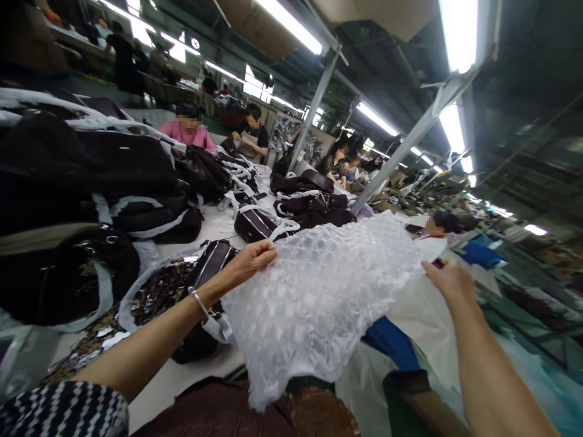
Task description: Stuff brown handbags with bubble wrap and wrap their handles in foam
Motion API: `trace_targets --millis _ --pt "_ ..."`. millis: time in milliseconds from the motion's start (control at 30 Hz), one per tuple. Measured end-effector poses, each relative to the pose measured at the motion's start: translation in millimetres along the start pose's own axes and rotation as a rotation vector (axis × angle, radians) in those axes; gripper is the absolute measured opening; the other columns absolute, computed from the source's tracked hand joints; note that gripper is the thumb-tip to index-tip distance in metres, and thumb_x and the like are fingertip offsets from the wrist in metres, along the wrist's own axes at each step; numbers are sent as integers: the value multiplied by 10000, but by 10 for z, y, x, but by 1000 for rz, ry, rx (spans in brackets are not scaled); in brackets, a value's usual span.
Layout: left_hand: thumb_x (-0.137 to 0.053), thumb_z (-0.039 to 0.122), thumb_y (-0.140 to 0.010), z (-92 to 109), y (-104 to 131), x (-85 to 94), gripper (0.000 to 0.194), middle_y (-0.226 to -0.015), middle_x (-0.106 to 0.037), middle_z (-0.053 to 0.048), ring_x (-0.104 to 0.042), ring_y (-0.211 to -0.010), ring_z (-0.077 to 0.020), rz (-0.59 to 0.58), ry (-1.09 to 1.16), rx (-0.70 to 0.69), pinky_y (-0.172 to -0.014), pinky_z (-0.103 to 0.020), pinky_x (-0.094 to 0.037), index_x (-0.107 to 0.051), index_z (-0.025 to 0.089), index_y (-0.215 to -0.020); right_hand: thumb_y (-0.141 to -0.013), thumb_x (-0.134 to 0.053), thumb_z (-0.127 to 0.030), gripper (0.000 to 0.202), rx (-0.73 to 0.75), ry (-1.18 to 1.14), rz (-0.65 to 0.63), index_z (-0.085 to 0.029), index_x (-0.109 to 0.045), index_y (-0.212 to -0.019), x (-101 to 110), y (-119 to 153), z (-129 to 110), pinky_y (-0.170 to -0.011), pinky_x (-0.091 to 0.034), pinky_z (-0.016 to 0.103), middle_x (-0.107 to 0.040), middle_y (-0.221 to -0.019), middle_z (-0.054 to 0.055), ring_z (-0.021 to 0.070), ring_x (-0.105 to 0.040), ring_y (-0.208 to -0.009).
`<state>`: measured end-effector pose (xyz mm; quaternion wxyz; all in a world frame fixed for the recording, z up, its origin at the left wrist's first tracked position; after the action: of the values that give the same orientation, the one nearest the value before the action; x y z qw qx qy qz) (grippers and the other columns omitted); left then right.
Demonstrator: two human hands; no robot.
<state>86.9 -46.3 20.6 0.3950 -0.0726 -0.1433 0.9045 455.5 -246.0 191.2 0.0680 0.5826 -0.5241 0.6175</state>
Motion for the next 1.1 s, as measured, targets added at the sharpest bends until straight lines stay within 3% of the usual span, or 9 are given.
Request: trace_targets --millis 100,200,267,367,567,800,933,1033,1100 --pt "-531 346 -922 160 -7 -3 221 -703 -580 28 -486 -624 -98 -73 -193 -93 -599 -207 -359 -641 165 -860 -847 -633 -399 501 125 -152 -81 -131 -597 -1269 28 253 -507 -935 -455 424 -637 -1212 234 322 -626 -1092" --pt "-537 337 -935 349 -28 -79 210 -772 -650 8 -566 -704 -125 -163 -435 -208 -646 -214 -387 -677 184 -908 -865 -596 -453 501 694 -385 -384 -262 -554 -1326 27 739 -1372 -1089 -361 409 -576 -1367 66 260 -527 -1254" --pt "-550 307 -931 468 -23 -91 165 -833 -683 -5 -602 -743 -144 -151 -597 -257 -654 -223 -393 -672 197 -948 -862 -599 -421 402 994 -407 -619 -256 -627 -1227 -27 1061 -1857 -1094 -346 415 -647 -1263 51 262 -559 -1197" --pt "-528 290 -945 570 42 1 146 -867 -696 -21 -631 -767 -175 -80 -791 -250 -655 -245 -398 -634 204 -996 -898 -515 -328 239 1066 -372 -820 -209 -699 -994 -182 1340 -2213 -873 -453 326 -719 -972 40 213 -637 -925" --pt "-458 309 -974 527 277 300 176 -846 -659 -39 -619 -778 -199 -56 -894 -141 -696 -268 -408 -598 204 -950 -909 -444 -275 270 1078 -422 -904 -177 -620 -728 -422 1487 -2369 -605 -335 242 -622 -691 -2 127 -528 -639" --pt "-503 200 -897 546 524 310 175 -683 -503 -20 -410 -585 -160 166 -896 -175 -620 -267 -341 -555 201 -730 -863 -425 -243 249 1120 -336 -651 -194 -585 -679 -648 1690 -2705 -611 -299 271 -626 -685 36 155 -513 -639" --pt "-404 323 -972 843 866 498 281 -726 -521 -20 -460 -642 -153 379 -1029 -130 -648 -258 -358 -552 195 -770 -848 -435 -275 262 826 -212 -613 -202 -607 -664 -1127 1167 -2515 -641 -343 254 -632 -721 29 159 -548 -688" --pt "-334 375 -993 936 1443 1057 329 -780 -567 -27 -528 -710 -162 745 -1187 49 -705 -266 -398 -559 194 -835 -826 -409 -227 296 643 -138 -539 -189 -595 -600 -1375 517 -2079 -633 -354 307 -615 -684 91 207 -560 -675" --pt "-322 391 -979 785 2059 1501 321 -821 -604 -45 -559 -717 -195 902 -1330 326 -713 -317 -424 -569 197 -909 -789 -447 -211 308 504 -95 -455 -195 -542 -497 -1431 108 -1766 -607 -347 362 -588 -627 143 257 -566 -654"
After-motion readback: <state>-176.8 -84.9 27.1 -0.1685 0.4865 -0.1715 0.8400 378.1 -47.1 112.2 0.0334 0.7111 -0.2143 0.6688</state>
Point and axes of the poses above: each hand's wrist, its own y-axis away from the middle knuckle, its own x-axis out of the back of the hand, z = x × y, the point moved 1 cm from there along -y, towards the middle knuckle
